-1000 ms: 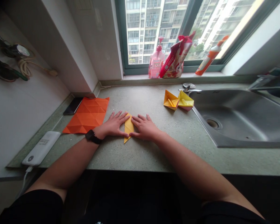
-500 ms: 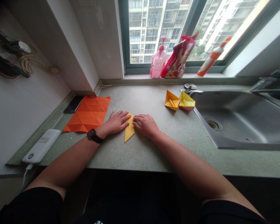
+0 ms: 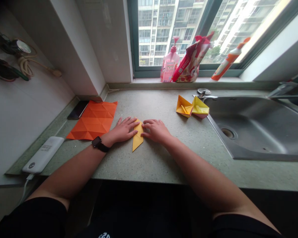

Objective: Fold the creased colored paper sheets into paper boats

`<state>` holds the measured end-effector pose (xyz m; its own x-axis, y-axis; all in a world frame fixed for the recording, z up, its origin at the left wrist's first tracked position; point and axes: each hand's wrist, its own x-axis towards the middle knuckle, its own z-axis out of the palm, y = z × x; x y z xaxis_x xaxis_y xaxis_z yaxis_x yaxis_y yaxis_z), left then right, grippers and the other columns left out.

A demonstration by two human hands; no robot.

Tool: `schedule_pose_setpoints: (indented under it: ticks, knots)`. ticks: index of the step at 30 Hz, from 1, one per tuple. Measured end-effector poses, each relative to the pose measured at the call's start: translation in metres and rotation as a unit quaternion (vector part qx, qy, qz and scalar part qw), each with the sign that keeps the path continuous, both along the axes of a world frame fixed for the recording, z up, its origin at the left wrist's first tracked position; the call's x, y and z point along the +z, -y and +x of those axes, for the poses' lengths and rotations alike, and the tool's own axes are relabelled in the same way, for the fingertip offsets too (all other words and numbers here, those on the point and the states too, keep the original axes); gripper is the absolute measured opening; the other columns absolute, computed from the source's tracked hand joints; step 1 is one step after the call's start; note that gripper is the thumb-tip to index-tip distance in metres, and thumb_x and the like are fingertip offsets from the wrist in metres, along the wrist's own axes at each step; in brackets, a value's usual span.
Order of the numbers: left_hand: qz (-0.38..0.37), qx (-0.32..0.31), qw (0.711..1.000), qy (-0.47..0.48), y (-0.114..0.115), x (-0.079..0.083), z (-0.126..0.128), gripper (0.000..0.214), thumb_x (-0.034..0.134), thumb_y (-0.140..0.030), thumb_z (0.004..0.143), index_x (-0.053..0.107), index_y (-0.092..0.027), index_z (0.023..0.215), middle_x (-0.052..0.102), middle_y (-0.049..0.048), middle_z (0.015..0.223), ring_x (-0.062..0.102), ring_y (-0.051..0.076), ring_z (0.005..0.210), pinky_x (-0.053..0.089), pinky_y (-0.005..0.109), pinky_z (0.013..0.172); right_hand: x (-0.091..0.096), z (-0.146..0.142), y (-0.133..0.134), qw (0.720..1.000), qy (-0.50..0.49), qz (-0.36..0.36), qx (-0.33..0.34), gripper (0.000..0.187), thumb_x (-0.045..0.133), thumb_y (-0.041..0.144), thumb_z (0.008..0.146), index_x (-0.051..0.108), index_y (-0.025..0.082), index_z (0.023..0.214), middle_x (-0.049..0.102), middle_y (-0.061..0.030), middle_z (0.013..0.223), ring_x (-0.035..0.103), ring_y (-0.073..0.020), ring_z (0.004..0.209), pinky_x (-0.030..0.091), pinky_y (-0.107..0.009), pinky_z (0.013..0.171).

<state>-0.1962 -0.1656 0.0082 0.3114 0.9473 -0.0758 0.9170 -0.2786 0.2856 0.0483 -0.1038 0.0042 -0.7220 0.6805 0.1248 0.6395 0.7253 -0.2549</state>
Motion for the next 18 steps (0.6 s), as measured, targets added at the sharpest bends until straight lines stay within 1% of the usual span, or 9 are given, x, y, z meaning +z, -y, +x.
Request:
schedule_pose_setpoints:
  ticks: [3,6,8,10,12,13,16,18]
  knots:
    - [0.003,0.001,1.0,0.007,0.0,0.001,0.0,0.061,0.04,-0.058,0.112,0.044,-0.038,0.17,0.033,0.0044,0.184,0.023,0.038,0.171,0.004,0.074,0.137,0.005,0.004,0.0,0.999,0.034,-0.021,0.017,0.059,0.079,0.061,0.094,0.074,0.032,0.145,0.06,-0.0129,0.165,0.055,-0.0422,0.151,0.043,-0.071,0.122]
    - [-0.002,-0.001,1.0,0.005,0.001,0.003,-0.001,0.063,0.043,-0.06,0.111,0.044,-0.037,0.17,0.032,0.0049,0.184,0.022,0.038,0.171,0.004,0.074,0.137,0.005,0.005,0.002,0.998,0.05,-0.042,0.023,0.076,0.081,0.067,0.09,0.066,0.031,0.156,0.053,-0.0148,0.171,0.047,-0.0447,0.158,0.039,-0.073,0.125]
    - [-0.007,-0.003,1.0,0.0,0.002,0.005,-0.001,0.068,0.047,-0.064,0.109,0.044,-0.036,0.171,0.031,0.0056,0.184,0.021,0.038,0.172,0.004,0.073,0.137,0.003,0.007,0.003,0.997,0.049,-0.053,0.025,0.083,0.08,0.068,0.09,0.061,0.031,0.161,0.05,-0.0151,0.174,0.042,-0.045,0.161,0.035,-0.075,0.127]
    - [-0.009,-0.005,1.0,-0.004,0.002,0.007,-0.001,0.073,0.052,-0.067,0.106,0.043,-0.034,0.171,0.03,0.0066,0.185,0.021,0.039,0.172,0.003,0.073,0.137,-0.001,0.009,0.004,0.997,0.036,-0.056,0.025,0.085,0.079,0.068,0.091,0.057,0.032,0.164,0.048,-0.0145,0.175,0.041,-0.0445,0.162,0.03,-0.077,0.129]
    - [-0.006,-0.007,1.0,-0.003,0.004,0.007,-0.001,0.076,0.056,-0.069,0.105,0.044,-0.033,0.171,0.031,0.0078,0.184,0.021,0.039,0.172,0.002,0.073,0.137,-0.003,0.013,0.004,0.998,0.009,-0.055,0.021,0.083,0.078,0.066,0.092,0.056,0.033,0.165,0.051,-0.0138,0.173,0.043,-0.0433,0.161,0.029,-0.076,0.13]
    - [-0.002,-0.006,1.0,0.0,0.004,0.007,-0.001,0.076,0.057,-0.068,0.104,0.044,-0.033,0.17,0.032,0.0084,0.184,0.022,0.039,0.172,0.002,0.073,0.137,-0.004,0.014,0.004,0.998,-0.01,-0.053,0.021,0.079,0.077,0.063,0.094,0.058,0.032,0.164,0.054,-0.0138,0.171,0.046,-0.042,0.159,0.032,-0.074,0.13]
    - [0.028,0.002,0.999,0.037,0.006,0.006,-0.001,0.069,0.056,-0.06,0.108,0.045,-0.03,0.168,0.035,0.0097,0.182,0.028,0.036,0.17,0.008,0.07,0.138,-0.002,0.017,0.004,0.995,-0.082,-0.043,0.039,0.059,0.072,0.053,0.101,0.067,0.029,0.154,0.067,-0.0136,0.157,0.062,-0.0346,0.145,0.046,-0.06,0.125]
    - [0.074,0.018,0.993,0.088,0.006,0.007,-0.001,0.057,0.049,-0.048,0.112,0.048,-0.027,0.165,0.041,0.011,0.179,0.035,0.031,0.167,0.018,0.063,0.139,0.001,0.016,0.005,0.992,-0.115,-0.03,0.048,0.047,0.068,0.046,0.104,0.073,0.029,0.147,0.074,-0.0121,0.146,0.069,-0.0311,0.134,0.054,-0.052,0.117]
